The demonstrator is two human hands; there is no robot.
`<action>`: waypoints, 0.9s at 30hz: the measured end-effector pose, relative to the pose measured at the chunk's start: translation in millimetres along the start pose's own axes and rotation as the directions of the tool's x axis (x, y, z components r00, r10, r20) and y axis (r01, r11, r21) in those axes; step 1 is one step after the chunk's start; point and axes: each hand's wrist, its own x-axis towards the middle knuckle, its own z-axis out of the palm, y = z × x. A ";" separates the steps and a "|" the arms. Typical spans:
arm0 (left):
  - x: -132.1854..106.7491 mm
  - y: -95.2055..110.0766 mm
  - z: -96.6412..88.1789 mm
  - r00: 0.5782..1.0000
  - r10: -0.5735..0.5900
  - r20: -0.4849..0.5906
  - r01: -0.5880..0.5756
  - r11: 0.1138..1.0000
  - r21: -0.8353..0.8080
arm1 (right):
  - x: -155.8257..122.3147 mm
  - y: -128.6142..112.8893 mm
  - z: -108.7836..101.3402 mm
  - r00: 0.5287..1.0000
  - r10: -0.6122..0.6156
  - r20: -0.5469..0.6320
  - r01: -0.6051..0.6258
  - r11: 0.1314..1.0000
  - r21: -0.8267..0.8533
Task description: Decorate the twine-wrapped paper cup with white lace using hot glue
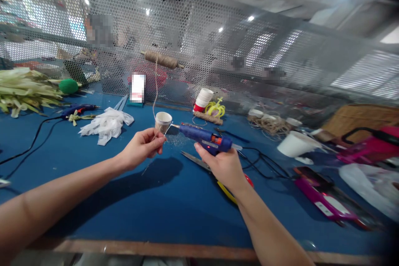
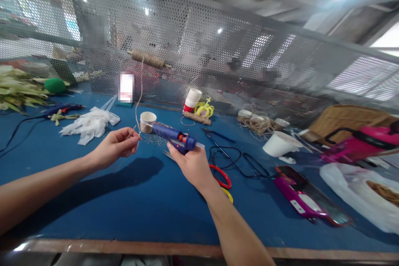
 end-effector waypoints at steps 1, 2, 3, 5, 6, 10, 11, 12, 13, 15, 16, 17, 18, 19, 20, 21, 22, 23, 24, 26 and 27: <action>0.0 -0.2 -0.1 1.000 0.002 0.000 -0.002 1.000 -0.003 | -0.2 0.6 0.1 1.000 -0.001 0.007 0.001 1.000 -0.001; 0.1 -0.4 -0.1 1.000 0.002 -0.001 -0.002 1.000 -0.006 | -0.3 1.4 0.3 1.000 -0.001 0.016 0.001 1.000 -0.003; 0.1 -0.6 -0.2 1.000 0.003 -0.002 -0.003 1.000 -0.008 | -0.2 2.5 0.6 1.000 -0.003 0.024 0.003 1.000 -0.005; 0.3 -0.9 -0.3 1.000 0.006 0.000 -0.006 1.000 -0.015 | 0.5 5.2 1.2 0.999 -0.012 0.036 0.012 1.000 -0.002; 0.3 -1.0 -0.4 1.000 0.006 0.002 -0.006 1.000 -0.017 | 1.1 6.3 1.4 0.999 -0.019 0.038 0.019 1.000 0.003; -0.3 -0.3 -0.3 1.000 0.001 0.009 -0.001 0.999 -0.032 | 2.9 7.2 0.8 1.000 -0.010 -0.004 0.010 1.000 0.020; -0.7 0.2 -0.2 1.000 0.001 0.011 0.000 0.999 -0.034 | 3.0 6.5 0.4 1.000 0.000 -0.015 0.000 1.000 0.016; -1.1 0.7 -0.1 1.000 0.000 0.014 0.001 0.999 -0.035 | 2.9 5.7 0.0 1.000 0.005 -0.025 -0.005 1.000 0.013; -1.6 1.2 0.0 1.000 -0.001 0.014 0.002 0.999 -0.035 | 2.8 5.0 -0.3 0.999 0.004 -0.031 -0.004 1.000 0.011; -2.4 2.3 0.3 1.000 -0.008 0.014 0.008 0.999 -0.037 | 2.4 4.1 -0.5 0.999 -0.006 -0.040 0.006 1.000 0.011; -2.7 2.7 0.4 1.000 -0.011 0.015 0.012 0.999 -0.041 | 2.3 3.9 -0.4 0.999 -0.011 -0.043 0.012 1.000 0.010; -2.9 3.0 0.5 1.000 -0.014 0.015 0.015 0.999 -0.045 | 2.1 3.7 -0.2 0.999 -0.016 -0.043 0.016 1.000 0.006; -3.0 3.3 0.6 1.000 -0.017 0.016 0.018 0.999 -0.050 | 1.9 3.6 0.0 0.999 -0.019 -0.041 0.019 1.000 0.000; -2.9 3.4 0.7 1.000 -0.020 0.016 0.021 0.998 -0.053 | 1.8 3.4 0.2 0.999 -0.024 -0.036 0.024 1.000 -0.006; -2.8 3.4 0.8 1.000 -0.023 0.015 0.024 0.998 -0.056 | 1.6 3.1 0.3 0.999 -0.031 -0.034 0.031 0.999 -0.010; -2.7 3.4 1.0 1.000 -0.026 0.013 0.027 0.998 -0.059 | 1.4 2.7 0.4 0.999 -0.039 -0.033 0.038 0.999 -0.012; -2.6 3.5 1.2 1.000 -0.029 0.012 0.030 0.998 -0.060 | 1.1 2.3 0.5 0.999 -0.043 -0.033 0.043 0.999 -0.011; -2.5 3.6 1.4 0.999 -0.031 0.010 0.031 0.998 -0.063 | 0.8 2.0 0.5 0.999 -0.046 -0.030 0.045 0.999 -0.008; -2.6 3.8 1.6 0.999 -0.032 0.010 0.033 0.997 -0.065 | 0.5 1.7 0.6 0.999 -0.045 -0.026 0.045 0.999 -0.003; -2.9 4.2 1.8 0.999 -0.032 0.006 0.033 0.997 -0.067 | -0.3 1.5 0.9 0.999 -0.039 -0.015 0.039 0.999 0.011; -3.1 4.3 1.8 0.999 -0.032 0.005 0.033 0.997 -0.068 | -0.7 1.6 1.1 0.999 -0.036 -0.009 0.037 0.999 0.019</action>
